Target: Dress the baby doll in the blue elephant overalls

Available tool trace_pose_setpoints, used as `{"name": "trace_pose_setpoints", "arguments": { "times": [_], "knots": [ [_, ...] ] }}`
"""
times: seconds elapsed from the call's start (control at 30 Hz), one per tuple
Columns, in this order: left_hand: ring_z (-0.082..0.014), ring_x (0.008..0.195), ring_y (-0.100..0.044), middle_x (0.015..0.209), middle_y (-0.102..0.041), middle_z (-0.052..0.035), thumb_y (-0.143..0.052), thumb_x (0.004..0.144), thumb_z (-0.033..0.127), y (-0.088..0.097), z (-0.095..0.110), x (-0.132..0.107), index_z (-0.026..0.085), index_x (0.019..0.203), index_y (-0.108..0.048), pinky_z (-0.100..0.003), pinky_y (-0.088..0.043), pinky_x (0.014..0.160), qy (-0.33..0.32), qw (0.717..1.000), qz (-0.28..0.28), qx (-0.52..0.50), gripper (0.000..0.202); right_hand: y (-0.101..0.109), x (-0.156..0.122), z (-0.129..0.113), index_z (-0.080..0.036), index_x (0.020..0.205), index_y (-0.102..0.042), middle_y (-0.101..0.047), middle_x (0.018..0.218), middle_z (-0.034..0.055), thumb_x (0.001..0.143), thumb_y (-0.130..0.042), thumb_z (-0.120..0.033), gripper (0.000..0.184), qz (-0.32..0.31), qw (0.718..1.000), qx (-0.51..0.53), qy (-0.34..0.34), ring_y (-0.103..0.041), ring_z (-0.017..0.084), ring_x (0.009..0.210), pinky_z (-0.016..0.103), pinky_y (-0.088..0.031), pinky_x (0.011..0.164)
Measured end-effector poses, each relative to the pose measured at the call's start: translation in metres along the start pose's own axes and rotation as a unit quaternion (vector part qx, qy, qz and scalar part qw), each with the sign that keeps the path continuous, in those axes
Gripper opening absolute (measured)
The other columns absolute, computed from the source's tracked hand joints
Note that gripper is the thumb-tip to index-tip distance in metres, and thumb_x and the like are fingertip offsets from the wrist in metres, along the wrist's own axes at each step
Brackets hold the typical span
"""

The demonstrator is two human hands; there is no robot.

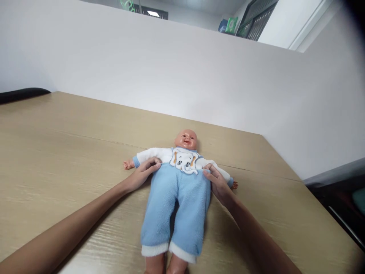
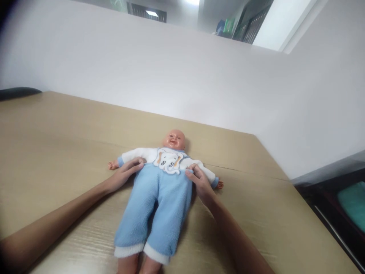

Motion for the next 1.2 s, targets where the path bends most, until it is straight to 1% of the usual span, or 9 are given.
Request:
{"name": "trace_pose_setpoints", "arguments": {
  "times": [0.1, 0.2, 0.33, 0.43, 0.63, 0.8, 0.93, 1.07, 1.2],
  "knots": [
    [-0.0211, 0.092, -0.052, 0.095, -0.056, -0.0013, -0.052, 0.101, 0.054, 0.001, -0.006, 0.001, 0.022, 0.099, -0.059, -0.032, -0.044, 0.089, 0.029, 0.999, 0.01, -0.036, 0.033, 0.002, 0.001, 0.012, -0.027, 0.09, -0.043, -0.043, 0.084, -0.0029, 0.092, -0.065, -0.059, 0.039, 0.028, 0.999, -0.013, 0.01, -0.044, 0.017, 0.075, 0.027, -0.041, 0.07],
    [-0.02, 0.088, -0.049, 0.091, -0.052, -0.0003, -0.051, 0.101, 0.055, 0.0, -0.007, 0.003, 0.021, 0.097, -0.058, -0.032, -0.043, 0.084, 0.036, 0.999, 0.004, -0.032, 0.035, 0.002, -0.001, 0.014, -0.026, 0.091, -0.047, -0.044, 0.081, -0.0033, 0.092, -0.066, -0.061, 0.039, 0.039, 0.998, -0.038, 0.022, -0.046, 0.017, 0.073, 0.028, -0.041, 0.069],
    [-0.0217, 0.094, -0.051, 0.097, -0.055, -0.002, -0.05, 0.103, 0.052, -0.001, 0.0, 0.004, 0.021, 0.098, -0.058, -0.034, -0.041, 0.089, 0.001, 0.999, -0.032, 0.011, 0.032, 0.0, -0.008, 0.005, -0.024, 0.09, -0.058, -0.055, 0.085, 0.0002, 0.098, -0.061, -0.056, 0.033, 0.042, 0.993, -0.096, 0.049, -0.052, 0.021, 0.082, 0.031, -0.042, 0.078],
    [-0.0226, 0.095, -0.052, 0.098, -0.055, -0.0019, -0.046, 0.105, 0.052, -0.004, 0.001, 0.002, 0.021, 0.095, -0.056, -0.035, -0.041, 0.091, -0.01, 0.998, -0.054, 0.038, 0.034, -0.002, -0.015, -0.001, -0.023, 0.087, -0.058, -0.055, 0.082, -0.0004, 0.103, -0.055, -0.052, 0.033, 0.039, 0.986, -0.15, 0.069, -0.051, 0.02, 0.08, 0.031, -0.041, 0.077],
    [-0.0196, 0.082, -0.046, 0.087, -0.044, 0.0019, -0.044, 0.105, 0.058, -0.004, -0.005, -0.007, 0.022, 0.092, -0.048, -0.034, -0.042, 0.083, 0.008, 0.995, 0.0, 0.104, 0.038, -0.002, -0.028, -0.005, -0.024, 0.087, -0.056, -0.054, 0.082, -0.0001, 0.103, -0.052, -0.053, 0.034, 0.105, 0.974, -0.19, 0.07, -0.051, 0.022, 0.079, 0.033, -0.041, 0.077],
    [-0.0203, 0.091, -0.05, 0.094, -0.052, 0.0001, -0.046, 0.104, 0.058, -0.009, -0.009, -0.008, 0.022, 0.102, -0.053, -0.033, -0.044, 0.088, 0.027, 0.999, 0.03, -0.006, 0.037, -0.005, -0.031, 0.005, -0.026, 0.085, -0.053, -0.052, 0.08, -0.0004, 0.1, -0.053, -0.063, 0.04, 0.15, 0.98, -0.123, 0.046, -0.051, 0.023, 0.08, 0.033, -0.046, 0.077],
    [-0.0178, 0.085, -0.047, 0.091, -0.05, 0.0016, -0.05, 0.103, 0.059, -0.013, -0.015, -0.005, 0.021, 0.101, -0.053, -0.03, -0.041, 0.081, 0.047, 0.994, 0.049, -0.082, 0.038, -0.005, -0.026, 0.008, -0.026, 0.088, -0.053, -0.055, 0.082, 0.0, 0.1, -0.051, -0.065, 0.041, 0.153, 0.981, -0.105, 0.048, -0.055, 0.022, 0.081, 0.032, -0.049, 0.077],
    [-0.016, 0.078, -0.044, 0.086, -0.048, 0.003, -0.051, 0.104, 0.06, -0.016, -0.016, -0.001, 0.021, 0.1, -0.054, -0.029, -0.039, 0.076, 0.036, 0.996, 0.018, -0.083, 0.04, -0.002, -0.02, 0.004, -0.026, 0.091, -0.053, -0.058, 0.084, 0.0003, 0.101, -0.051, -0.063, 0.038, 0.144, 0.98, -0.12, 0.066, -0.058, 0.021, 0.082, 0.032, -0.05, 0.078],
    [-0.018, 0.086, -0.05, 0.092, -0.054, 0.0013, -0.049, 0.105, 0.057, -0.014, -0.012, 0.001, 0.021, 0.103, -0.057, -0.03, -0.042, 0.081, 0.0, 1.0, -0.007, -0.019, 0.037, 0.001, -0.019, -0.001, -0.025, 0.095, -0.056, -0.059, 0.082, 0.0, 0.102, -0.055, -0.057, 0.033, 0.139, 0.973, -0.162, 0.089, -0.058, 0.021, 0.078, 0.033, -0.048, 0.077]
  ]
}}
Point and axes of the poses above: each hand's wrist, its own x-axis towards the middle knuckle, its own y-axis out of the back of the hand, z = x × y, the point moved 8 cm from there along x, towards the middle knuckle
